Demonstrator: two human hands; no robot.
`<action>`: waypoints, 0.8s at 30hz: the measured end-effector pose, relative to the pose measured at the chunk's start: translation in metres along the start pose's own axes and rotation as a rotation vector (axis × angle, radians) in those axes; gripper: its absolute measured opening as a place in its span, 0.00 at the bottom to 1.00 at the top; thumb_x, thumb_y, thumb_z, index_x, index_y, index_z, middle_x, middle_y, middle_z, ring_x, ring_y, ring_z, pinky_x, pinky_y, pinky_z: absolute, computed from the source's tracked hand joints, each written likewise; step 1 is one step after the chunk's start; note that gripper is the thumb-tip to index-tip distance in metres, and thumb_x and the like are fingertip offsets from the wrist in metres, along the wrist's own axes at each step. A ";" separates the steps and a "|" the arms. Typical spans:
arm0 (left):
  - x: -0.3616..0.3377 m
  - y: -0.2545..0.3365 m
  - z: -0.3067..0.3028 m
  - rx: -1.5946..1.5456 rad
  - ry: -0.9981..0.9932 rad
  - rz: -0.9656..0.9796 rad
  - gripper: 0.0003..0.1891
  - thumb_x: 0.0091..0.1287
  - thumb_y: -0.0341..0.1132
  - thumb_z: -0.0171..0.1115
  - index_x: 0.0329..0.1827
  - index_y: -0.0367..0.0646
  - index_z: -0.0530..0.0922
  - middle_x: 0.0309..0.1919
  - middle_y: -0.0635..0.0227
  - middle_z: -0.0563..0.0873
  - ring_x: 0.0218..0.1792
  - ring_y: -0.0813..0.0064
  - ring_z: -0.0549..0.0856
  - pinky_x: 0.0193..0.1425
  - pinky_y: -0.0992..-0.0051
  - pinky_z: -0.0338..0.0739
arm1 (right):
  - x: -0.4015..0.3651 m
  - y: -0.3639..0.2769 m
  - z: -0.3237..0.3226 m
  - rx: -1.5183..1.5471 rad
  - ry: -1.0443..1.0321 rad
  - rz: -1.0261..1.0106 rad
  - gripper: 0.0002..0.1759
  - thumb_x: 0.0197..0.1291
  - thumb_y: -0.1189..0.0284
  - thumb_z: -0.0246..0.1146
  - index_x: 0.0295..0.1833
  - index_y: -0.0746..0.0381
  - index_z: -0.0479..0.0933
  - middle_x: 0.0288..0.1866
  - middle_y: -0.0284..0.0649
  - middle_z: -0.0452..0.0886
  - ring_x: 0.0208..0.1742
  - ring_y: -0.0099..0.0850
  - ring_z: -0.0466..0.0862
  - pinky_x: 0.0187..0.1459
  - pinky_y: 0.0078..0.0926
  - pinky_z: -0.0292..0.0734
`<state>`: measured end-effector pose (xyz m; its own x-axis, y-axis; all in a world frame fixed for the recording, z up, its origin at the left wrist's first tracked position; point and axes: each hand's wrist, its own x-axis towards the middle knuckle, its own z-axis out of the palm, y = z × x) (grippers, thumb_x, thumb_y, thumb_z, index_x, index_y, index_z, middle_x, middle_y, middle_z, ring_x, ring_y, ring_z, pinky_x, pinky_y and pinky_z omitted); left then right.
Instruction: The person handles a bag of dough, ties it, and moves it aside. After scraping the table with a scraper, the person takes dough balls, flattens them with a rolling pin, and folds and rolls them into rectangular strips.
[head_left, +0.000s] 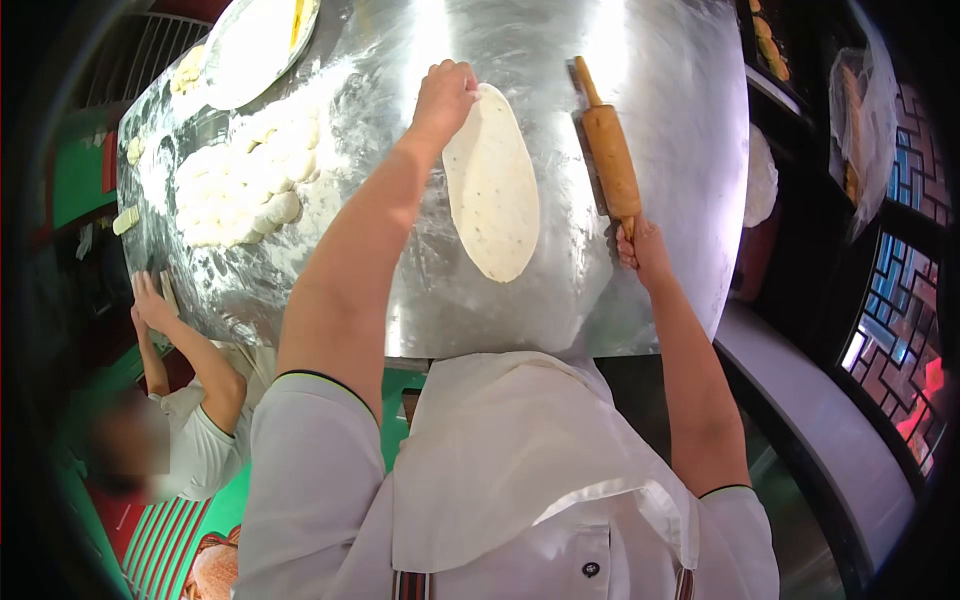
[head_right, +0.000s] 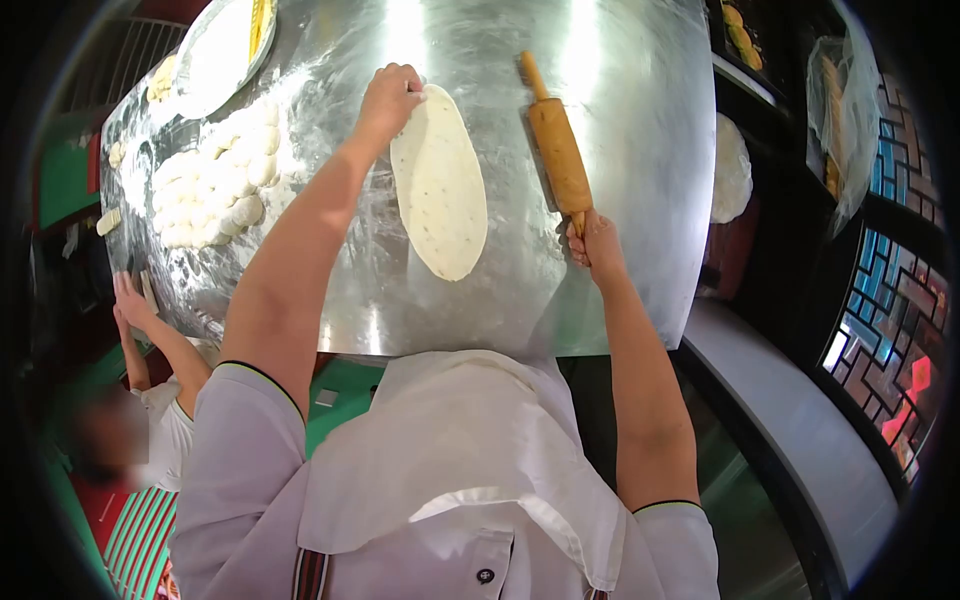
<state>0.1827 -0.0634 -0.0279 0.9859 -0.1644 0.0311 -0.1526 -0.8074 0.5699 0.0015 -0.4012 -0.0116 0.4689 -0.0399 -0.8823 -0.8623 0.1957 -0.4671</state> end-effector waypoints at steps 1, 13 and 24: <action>0.000 0.000 -0.002 -0.104 -0.075 0.015 0.07 0.61 0.30 0.66 0.41 0.43 0.82 0.40 0.62 0.83 0.43 0.62 0.81 0.52 0.63 0.75 | -0.001 0.000 0.002 -0.068 0.008 -0.046 0.25 0.73 0.54 0.47 0.27 0.59 0.70 0.13 0.31 0.64 0.11 0.23 0.59 0.15 0.24 0.54; -0.023 0.006 -0.002 -0.012 0.164 0.095 0.11 0.58 0.26 0.68 0.44 0.42 0.81 0.40 0.63 0.82 0.47 0.60 0.77 0.54 0.63 0.73 | -0.006 -0.009 0.007 -0.163 0.019 -0.087 0.28 0.74 0.55 0.47 0.23 0.61 0.70 0.11 0.32 0.64 0.10 0.24 0.59 0.15 0.26 0.56; -0.153 0.039 -0.008 -0.245 -0.022 0.356 0.09 0.56 0.20 0.64 0.39 0.39 0.77 0.39 0.61 0.81 0.45 0.54 0.77 0.51 0.61 0.74 | 0.001 -0.003 0.003 -0.194 0.020 -0.120 0.27 0.73 0.55 0.47 0.24 0.62 0.71 0.11 0.33 0.65 0.10 0.25 0.61 0.15 0.27 0.58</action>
<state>0.0270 -0.0651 -0.0038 0.8728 -0.4226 0.2444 -0.4591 -0.5404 0.7051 0.0044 -0.3992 -0.0109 0.5679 -0.0716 -0.8200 -0.8222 -0.0033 -0.5692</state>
